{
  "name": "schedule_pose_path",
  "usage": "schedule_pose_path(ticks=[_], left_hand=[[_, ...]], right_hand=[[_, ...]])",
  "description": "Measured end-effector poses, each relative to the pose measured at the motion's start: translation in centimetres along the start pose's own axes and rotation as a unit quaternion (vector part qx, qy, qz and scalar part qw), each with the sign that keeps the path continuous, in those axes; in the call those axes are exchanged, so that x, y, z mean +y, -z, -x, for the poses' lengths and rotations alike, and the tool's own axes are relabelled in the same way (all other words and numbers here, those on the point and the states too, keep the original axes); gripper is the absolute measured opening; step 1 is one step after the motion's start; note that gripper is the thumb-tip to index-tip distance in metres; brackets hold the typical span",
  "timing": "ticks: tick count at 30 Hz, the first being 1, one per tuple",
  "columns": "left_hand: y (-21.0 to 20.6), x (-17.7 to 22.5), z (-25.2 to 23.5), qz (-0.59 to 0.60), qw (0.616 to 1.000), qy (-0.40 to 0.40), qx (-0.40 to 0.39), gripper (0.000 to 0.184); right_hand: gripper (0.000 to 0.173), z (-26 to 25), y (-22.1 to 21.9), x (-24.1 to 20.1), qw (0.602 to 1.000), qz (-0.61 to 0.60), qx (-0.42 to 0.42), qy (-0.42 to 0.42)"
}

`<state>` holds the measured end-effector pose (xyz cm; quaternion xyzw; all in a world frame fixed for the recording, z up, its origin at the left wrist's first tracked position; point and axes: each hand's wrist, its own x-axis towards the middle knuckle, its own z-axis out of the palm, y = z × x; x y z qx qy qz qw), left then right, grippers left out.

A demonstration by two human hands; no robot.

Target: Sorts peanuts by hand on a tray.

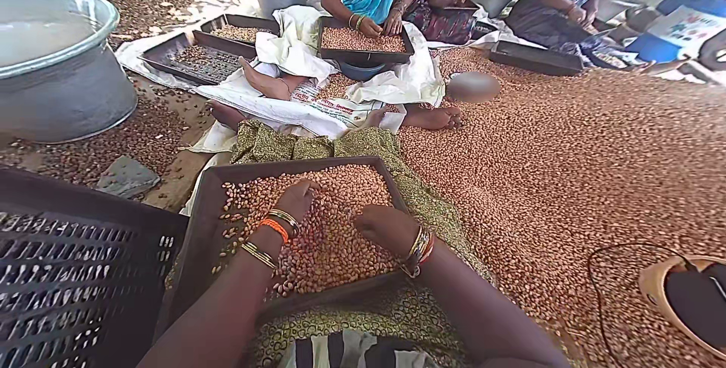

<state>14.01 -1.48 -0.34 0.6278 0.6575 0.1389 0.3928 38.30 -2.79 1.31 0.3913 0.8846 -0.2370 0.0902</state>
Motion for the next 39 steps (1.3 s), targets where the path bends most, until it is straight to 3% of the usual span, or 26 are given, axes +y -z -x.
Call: schedule_pose_path(ticks=[4, 8, 11, 13, 15, 18, 21, 23, 28, 32, 39], left_hand=[[1.0, -0.8, 0.2, 0.057, 0.996, 0.005, 0.063, 0.031], [1.2, -0.7, 0.4, 0.057, 0.995, -0.009, 0.078, 0.030], [1.2, -0.8, 0.6, 0.044, 0.995, -0.027, 0.080, 0.030], [1.1, -0.7, 0.6, 0.045, 0.995, -0.033, 0.086, 0.029], [1.1, -0.6, 0.6, 0.047, 0.994, -0.032, 0.088, 0.029], [1.1, -0.9, 0.5, 0.058, 0.994, -0.033, 0.089, 0.029], [0.9, -1.2, 0.2, 0.101, 0.992, -0.020, 0.076, 0.027], [0.7, -1.1, 0.0, 0.113, 0.991, -0.010, 0.064, 0.025], [0.5, -1.5, 0.0, 0.067, 0.993, -0.045, 0.091, 0.025], [0.2, -2.9, -0.3, 0.064, 0.985, -0.098, 0.130, 0.027], [0.2, -3.0, 0.0, 0.137, 0.983, -0.063, 0.108, 0.027]], right_hand=[[0.021, -0.4, -0.5, -0.4, 1.000, 0.010, 0.017, 0.001], [0.022, 0.1, -0.1, -0.7, 0.999, -0.028, 0.038, 0.006], [0.014, 2.1, 1.1, -0.2, 0.968, -0.169, -0.009, 0.185], [0.013, 2.8, 1.3, 0.1, 0.900, -0.268, -0.085, 0.334], [0.017, 3.1, 1.3, -0.4, 0.858, -0.318, -0.101, 0.390], [0.016, 3.3, 1.5, -1.3, 0.872, -0.322, -0.016, 0.367], [0.008, 3.4, 1.8, -1.7, 0.927, -0.263, 0.102, 0.246], [0.006, 3.3, 2.0, -1.6, 0.955, -0.207, 0.122, 0.176], [0.008, 3.6, 1.9, -0.8, 0.930, -0.261, 0.102, 0.237], [0.008, 4.0, 1.9, -0.3, 0.931, -0.288, 0.133, 0.179], [0.010, 4.0, 1.8, -0.4, 0.932, -0.279, 0.154, 0.173]])
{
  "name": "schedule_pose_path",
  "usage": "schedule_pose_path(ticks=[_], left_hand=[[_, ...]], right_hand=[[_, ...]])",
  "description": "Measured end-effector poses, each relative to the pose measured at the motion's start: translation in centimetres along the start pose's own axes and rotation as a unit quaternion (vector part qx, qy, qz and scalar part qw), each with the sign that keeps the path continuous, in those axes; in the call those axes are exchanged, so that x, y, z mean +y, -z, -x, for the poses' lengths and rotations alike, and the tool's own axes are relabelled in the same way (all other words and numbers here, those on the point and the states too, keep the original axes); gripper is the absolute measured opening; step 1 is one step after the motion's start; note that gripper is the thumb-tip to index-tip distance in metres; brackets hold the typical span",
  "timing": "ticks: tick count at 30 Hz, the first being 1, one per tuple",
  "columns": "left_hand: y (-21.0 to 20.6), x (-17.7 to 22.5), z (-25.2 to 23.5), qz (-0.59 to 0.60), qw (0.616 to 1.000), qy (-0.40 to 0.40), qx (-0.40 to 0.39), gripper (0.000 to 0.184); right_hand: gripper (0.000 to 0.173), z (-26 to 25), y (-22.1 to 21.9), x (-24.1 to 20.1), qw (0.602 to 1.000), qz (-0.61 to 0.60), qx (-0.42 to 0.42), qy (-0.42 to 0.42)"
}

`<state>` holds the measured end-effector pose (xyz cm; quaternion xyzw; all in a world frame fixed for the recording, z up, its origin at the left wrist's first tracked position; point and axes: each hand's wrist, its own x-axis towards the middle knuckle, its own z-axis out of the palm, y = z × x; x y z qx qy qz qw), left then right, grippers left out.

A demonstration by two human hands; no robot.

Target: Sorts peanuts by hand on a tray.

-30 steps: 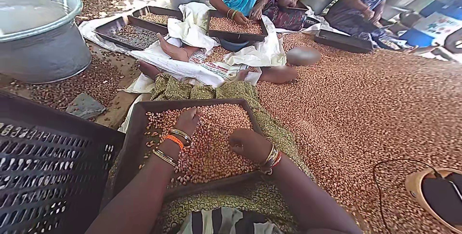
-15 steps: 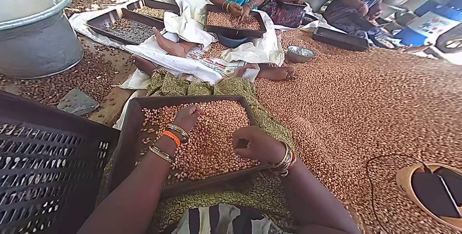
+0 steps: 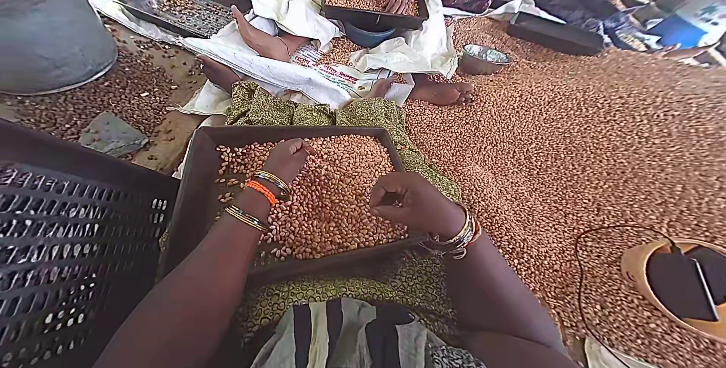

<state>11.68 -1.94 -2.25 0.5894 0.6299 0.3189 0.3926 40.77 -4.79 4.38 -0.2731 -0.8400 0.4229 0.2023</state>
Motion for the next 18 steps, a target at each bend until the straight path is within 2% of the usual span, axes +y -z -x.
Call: schedule_pose_path(ticks=[4, 11, 14, 18], left_hand=[[-0.5, 0.6, 0.2, 0.111, 0.992, 0.037, -0.047, 0.026], [-1.2, 1.9, 0.4, 0.232, 0.958, 0.060, -0.159, 0.028], [-2.0, 2.6, 1.3, 0.285, 0.934, 0.056, -0.208, 0.039], [-2.4, 3.5, 2.0, 0.333, 0.899, 0.128, -0.256, 0.062]], right_hand=[[0.010, -0.3, 0.0, -0.4, 0.998, 0.017, 0.055, -0.033], [0.003, -2.0, -0.7, -1.0, 0.986, 0.062, 0.153, -0.010], [0.003, -3.4, -1.6, -1.8, 0.972, 0.137, 0.191, 0.025], [0.012, -5.0, -3.3, -1.9, 0.963, 0.164, 0.203, 0.071]])
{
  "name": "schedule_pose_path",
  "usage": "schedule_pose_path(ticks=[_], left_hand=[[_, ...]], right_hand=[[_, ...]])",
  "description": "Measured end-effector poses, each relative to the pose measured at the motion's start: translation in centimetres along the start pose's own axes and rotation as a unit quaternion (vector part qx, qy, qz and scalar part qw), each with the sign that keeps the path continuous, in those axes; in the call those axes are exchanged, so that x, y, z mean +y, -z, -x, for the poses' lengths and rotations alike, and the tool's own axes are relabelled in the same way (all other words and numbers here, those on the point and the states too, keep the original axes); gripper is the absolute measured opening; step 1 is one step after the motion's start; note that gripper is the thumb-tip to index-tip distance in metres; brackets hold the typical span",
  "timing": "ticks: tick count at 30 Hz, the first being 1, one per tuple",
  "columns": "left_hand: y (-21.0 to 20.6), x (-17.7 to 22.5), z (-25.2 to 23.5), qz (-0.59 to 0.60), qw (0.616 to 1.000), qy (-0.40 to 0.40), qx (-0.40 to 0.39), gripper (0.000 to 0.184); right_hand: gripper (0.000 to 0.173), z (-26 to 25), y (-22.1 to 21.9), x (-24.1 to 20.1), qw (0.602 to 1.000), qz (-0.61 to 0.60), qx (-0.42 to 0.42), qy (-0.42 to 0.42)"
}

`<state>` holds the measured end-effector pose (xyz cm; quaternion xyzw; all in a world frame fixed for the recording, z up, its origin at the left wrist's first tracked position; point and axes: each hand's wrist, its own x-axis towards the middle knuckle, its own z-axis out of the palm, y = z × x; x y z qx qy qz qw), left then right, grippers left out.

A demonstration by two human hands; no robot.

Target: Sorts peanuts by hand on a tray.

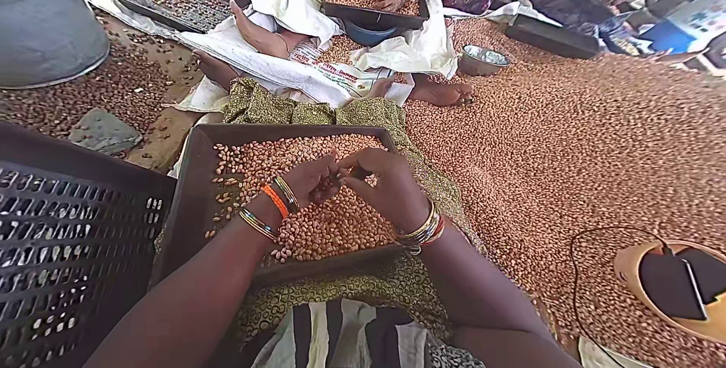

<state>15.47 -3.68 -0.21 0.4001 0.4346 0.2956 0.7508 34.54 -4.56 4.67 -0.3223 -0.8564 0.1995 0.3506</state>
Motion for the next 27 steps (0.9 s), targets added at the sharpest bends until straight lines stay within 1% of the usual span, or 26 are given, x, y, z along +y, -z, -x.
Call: schedule_pose_path(ticks=[2, 3, 4, 5, 6, 7, 8, 9, 10, 11, 12, 13, 15, 16, 17, 18, 20, 22, 25, 27], left_hand=[[0.8, -0.2, -0.1, 0.030, 0.999, -0.009, -0.034, 0.072], [1.1, -0.1, -0.1, 0.041, 0.999, -0.013, -0.023, 0.070], [1.5, 0.2, 0.0, 0.051, 0.999, -0.013, 0.001, 0.062], [1.8, 0.5, 0.0, 0.061, 0.998, -0.012, 0.034, 0.053], [2.1, 0.7, 0.0, 0.072, 0.995, -0.016, 0.067, 0.047], [2.2, 1.0, 0.0, 0.088, 0.991, -0.023, 0.102, 0.045], [2.4, 1.2, 0.0, 0.107, 0.985, -0.033, 0.134, 0.043], [2.5, 1.4, -0.1, 0.120, 0.978, -0.046, 0.164, 0.041], [2.6, 1.4, -0.3, 0.128, 0.972, -0.058, 0.190, 0.040], [2.6, 1.5, -0.5, 0.135, 0.966, -0.068, 0.209, 0.038], [2.7, 1.6, -0.6, 0.136, 0.962, -0.075, 0.223, 0.037], [2.8, 1.6, -0.7, 0.133, 0.960, -0.081, 0.234, 0.037], [3.0, 1.7, -0.6, 0.120, 0.958, -0.091, 0.245, 0.037], [3.1, 1.7, -0.5, 0.113, 0.957, -0.095, 0.249, 0.037], [3.2, 1.7, -0.4, 0.104, 0.957, -0.097, 0.251, 0.037], [3.1, 1.7, -0.4, 0.089, 0.959, -0.100, 0.251, 0.038], [3.1, 1.7, -0.4, 0.062, 0.961, -0.099, 0.249, 0.038], [3.1, 1.6, -0.4, 0.036, 0.967, -0.076, 0.240, 0.038], [2.8, 1.7, -0.2, 0.015, 0.976, -0.029, 0.215, 0.037], [2.6, 1.7, 0.0, -0.008, 0.980, -0.007, 0.197, 0.037]], right_hand=[[0.012, 0.2, -0.4, 0.4, 1.000, 0.010, 0.006, -0.013], [0.009, 0.4, -0.3, 0.7, 0.999, 0.019, -0.008, -0.027], [0.011, 0.7, 0.1, 1.0, 0.996, 0.033, -0.060, -0.053], [0.018, 0.9, 0.8, 0.9, 0.982, 0.052, -0.158, -0.094], [0.026, 0.9, 1.4, 0.5, 0.946, 0.083, -0.283, -0.139], [0.034, 0.8, 1.2, 0.1, 0.894, 0.120, -0.394, -0.180], [0.043, 0.9, 0.4, -0.3, 0.844, 0.153, -0.467, -0.215], [0.052, 1.2, -0.7, -1.0, 0.804, 0.172, -0.513, -0.245], [0.057, 1.4, -1.8, -1.8, 0.784, 0.174, -0.535, -0.261], [0.057, 1.6, -2.6, -2.6, 0.782, 0.164, -0.543, -0.257], [0.053, 1.7, -3.3, -3.2, 0.797, 0.144, -0.540, -0.228], [0.049, 1.8, -3.8, -3.3, 0.822, 0.110, -0.528, -0.181], [0.039, 1.4, -4.4, -2.6, 0.875, 0.019, -0.476, -0.086], [0.032, 0.7, -4.4, -2.2, 0.891, 0.011, -0.448, -0.071], [0.026, 0.0, -4.3, -1.8, 0.906, 0.027, -0.416, -0.075], [0.024, -0.7, -4.3, -1.3, 0.917, 0.056, -0.386, -0.087], [0.024, -1.6, -4.7, 0.1, 0.921, 0.100, -0.355, -0.128], [0.023, -1.9, -5.8, 1.2, 0.906, 0.121, -0.369, -0.166], [0.027, -1.6, -7.1, 1.0, 0.887, 0.169, -0.380, -0.202], [0.028, -1.6, -7.2, 1.0, 0.877, 0.183, -0.388, -0.217]])
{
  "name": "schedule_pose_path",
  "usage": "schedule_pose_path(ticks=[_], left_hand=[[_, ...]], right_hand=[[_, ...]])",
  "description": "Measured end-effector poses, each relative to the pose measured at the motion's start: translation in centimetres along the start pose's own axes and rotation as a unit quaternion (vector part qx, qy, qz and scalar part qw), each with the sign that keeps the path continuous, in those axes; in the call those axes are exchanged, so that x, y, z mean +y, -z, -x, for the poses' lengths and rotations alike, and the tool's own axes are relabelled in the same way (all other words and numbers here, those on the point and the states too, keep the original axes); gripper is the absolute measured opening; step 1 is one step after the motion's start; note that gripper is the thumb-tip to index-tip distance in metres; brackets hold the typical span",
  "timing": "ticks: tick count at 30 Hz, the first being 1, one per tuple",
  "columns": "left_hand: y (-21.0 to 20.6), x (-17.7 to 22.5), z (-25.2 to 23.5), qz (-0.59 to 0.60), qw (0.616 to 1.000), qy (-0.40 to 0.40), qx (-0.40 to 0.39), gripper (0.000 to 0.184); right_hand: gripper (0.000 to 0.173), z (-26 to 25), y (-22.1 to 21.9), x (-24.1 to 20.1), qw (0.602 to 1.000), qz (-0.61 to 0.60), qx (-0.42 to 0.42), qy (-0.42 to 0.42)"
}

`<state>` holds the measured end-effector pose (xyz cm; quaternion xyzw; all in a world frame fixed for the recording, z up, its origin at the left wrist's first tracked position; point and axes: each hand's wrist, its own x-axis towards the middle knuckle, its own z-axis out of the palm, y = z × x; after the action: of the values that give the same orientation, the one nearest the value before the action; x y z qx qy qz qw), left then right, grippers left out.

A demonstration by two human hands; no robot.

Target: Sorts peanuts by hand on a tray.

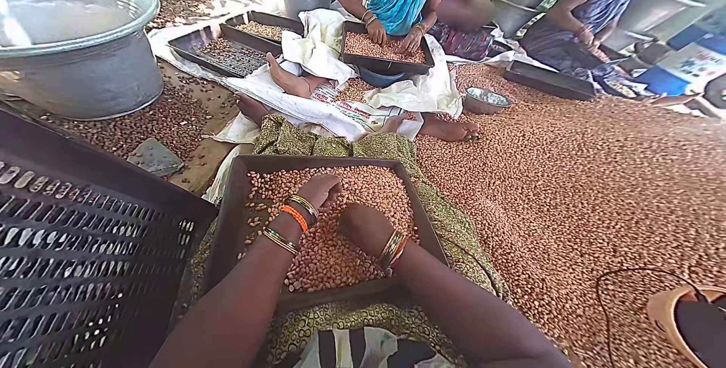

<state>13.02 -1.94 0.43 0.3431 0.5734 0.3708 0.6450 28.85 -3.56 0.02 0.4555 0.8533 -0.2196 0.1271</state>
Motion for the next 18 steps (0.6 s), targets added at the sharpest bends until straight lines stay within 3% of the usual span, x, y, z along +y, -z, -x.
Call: schedule_pose_path(ticks=[5, 9, 10, 12, 15, 16, 18], left_hand=[[0.2, -0.2, 0.0, -0.046, 0.999, 0.003, -0.025, 0.036], [0.5, -0.2, 0.1, -0.075, 0.997, 0.002, -0.024, 0.035], [0.5, -0.1, 0.1, -0.087, 0.996, 0.001, -0.022, 0.036], [0.6, 0.2, -0.1, -0.110, 0.994, -0.003, -0.020, 0.037], [0.7, 0.4, -0.2, -0.144, 0.989, -0.012, -0.008, 0.038], [0.6, 0.5, -0.3, -0.151, 0.988, -0.014, -0.005, 0.038], [0.5, 0.4, -0.5, -0.159, 0.987, -0.023, -0.002, 0.036]], right_hand=[[0.028, 0.1, -0.1, 0.9, 1.000, -0.006, 0.002, 0.020], [0.019, 1.4, 0.2, 3.4, 0.968, -0.204, 0.117, 0.090], [0.015, 2.1, 0.8, 3.8, 0.959, -0.245, 0.104, 0.091], [0.013, 4.3, 2.4, 4.7, 0.944, -0.292, -0.012, 0.153], [0.031, 5.8, 2.6, 5.6, 0.843, -0.320, -0.248, 0.353], [0.031, 5.7, 2.3, 4.8, 0.825, -0.319, -0.263, 0.386], [0.019, 5.1, 2.1, 1.9, 0.865, -0.261, -0.158, 0.398]])
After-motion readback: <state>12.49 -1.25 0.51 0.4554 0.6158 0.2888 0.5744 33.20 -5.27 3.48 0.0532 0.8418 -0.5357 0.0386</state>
